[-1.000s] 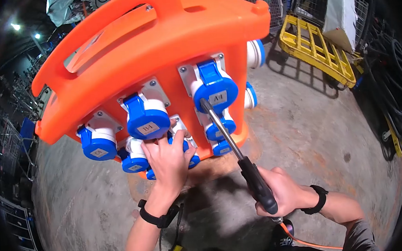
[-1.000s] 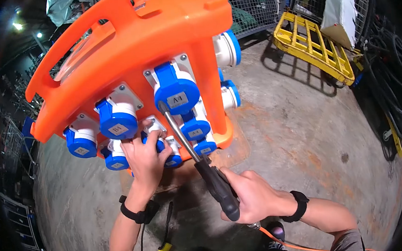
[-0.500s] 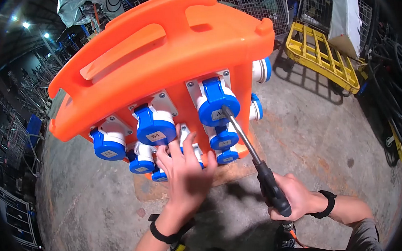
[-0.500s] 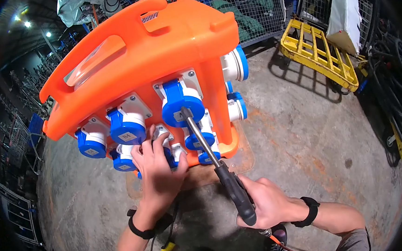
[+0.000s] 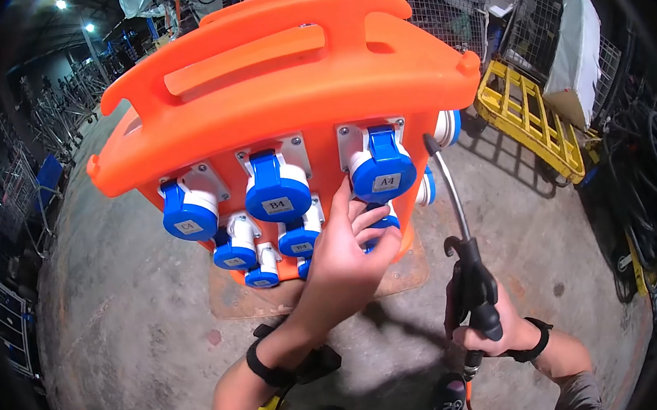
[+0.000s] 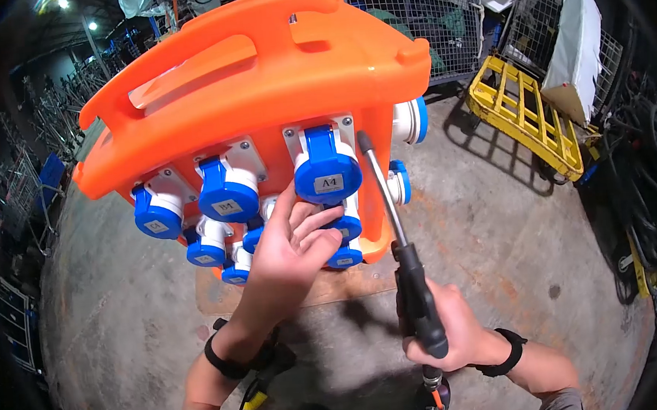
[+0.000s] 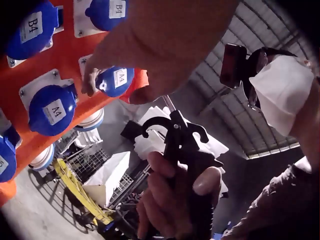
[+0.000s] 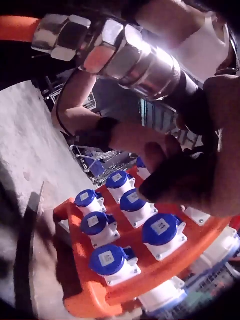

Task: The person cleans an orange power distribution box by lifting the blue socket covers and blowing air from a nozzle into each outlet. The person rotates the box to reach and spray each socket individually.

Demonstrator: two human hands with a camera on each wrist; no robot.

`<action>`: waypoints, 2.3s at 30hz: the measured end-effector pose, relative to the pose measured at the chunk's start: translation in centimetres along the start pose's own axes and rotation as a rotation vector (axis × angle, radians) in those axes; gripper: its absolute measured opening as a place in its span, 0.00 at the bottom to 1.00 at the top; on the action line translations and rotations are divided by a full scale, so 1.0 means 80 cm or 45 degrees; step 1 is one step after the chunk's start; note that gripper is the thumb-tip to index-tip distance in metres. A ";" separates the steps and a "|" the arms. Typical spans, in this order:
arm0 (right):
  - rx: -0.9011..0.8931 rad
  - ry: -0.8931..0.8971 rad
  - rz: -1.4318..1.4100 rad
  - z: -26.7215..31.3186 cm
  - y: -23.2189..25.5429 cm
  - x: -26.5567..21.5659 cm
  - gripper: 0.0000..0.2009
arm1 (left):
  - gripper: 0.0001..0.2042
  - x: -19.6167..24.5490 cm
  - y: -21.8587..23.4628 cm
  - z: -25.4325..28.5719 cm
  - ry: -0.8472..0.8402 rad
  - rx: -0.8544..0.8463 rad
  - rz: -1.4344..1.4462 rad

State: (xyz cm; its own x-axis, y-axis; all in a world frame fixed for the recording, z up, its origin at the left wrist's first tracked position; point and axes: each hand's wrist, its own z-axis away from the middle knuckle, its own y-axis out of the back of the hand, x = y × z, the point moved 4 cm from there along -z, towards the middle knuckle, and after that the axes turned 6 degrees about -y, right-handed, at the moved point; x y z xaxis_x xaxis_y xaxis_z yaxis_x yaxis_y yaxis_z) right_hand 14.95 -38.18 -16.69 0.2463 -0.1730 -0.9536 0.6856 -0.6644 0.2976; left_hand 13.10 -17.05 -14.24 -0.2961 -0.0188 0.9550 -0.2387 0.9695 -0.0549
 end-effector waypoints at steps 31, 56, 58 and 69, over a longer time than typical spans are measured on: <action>-0.441 -0.016 0.466 0.043 0.001 0.046 0.25 | 0.16 0.081 0.027 -0.001 -0.034 -0.200 0.200; 0.100 -0.089 0.208 0.003 -0.057 0.030 0.20 | 0.21 0.053 0.021 -0.010 -0.247 0.136 -0.162; 0.071 -0.151 0.205 0.006 -0.060 0.038 0.21 | 0.23 0.050 0.021 -0.011 -0.371 0.217 -0.212; -0.088 -0.253 0.163 0.003 -0.077 0.043 0.23 | 0.33 0.048 0.022 -0.015 -0.471 0.125 -0.640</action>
State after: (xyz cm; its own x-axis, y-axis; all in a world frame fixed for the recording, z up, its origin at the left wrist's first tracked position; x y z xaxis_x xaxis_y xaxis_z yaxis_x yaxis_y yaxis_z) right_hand 11.46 -34.87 -21.83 0.1994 -0.3969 -0.8960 0.7043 -0.5776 0.4126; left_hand 12.68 -15.11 -10.33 -0.4219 -0.5666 0.7078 -0.5105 0.7936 0.3310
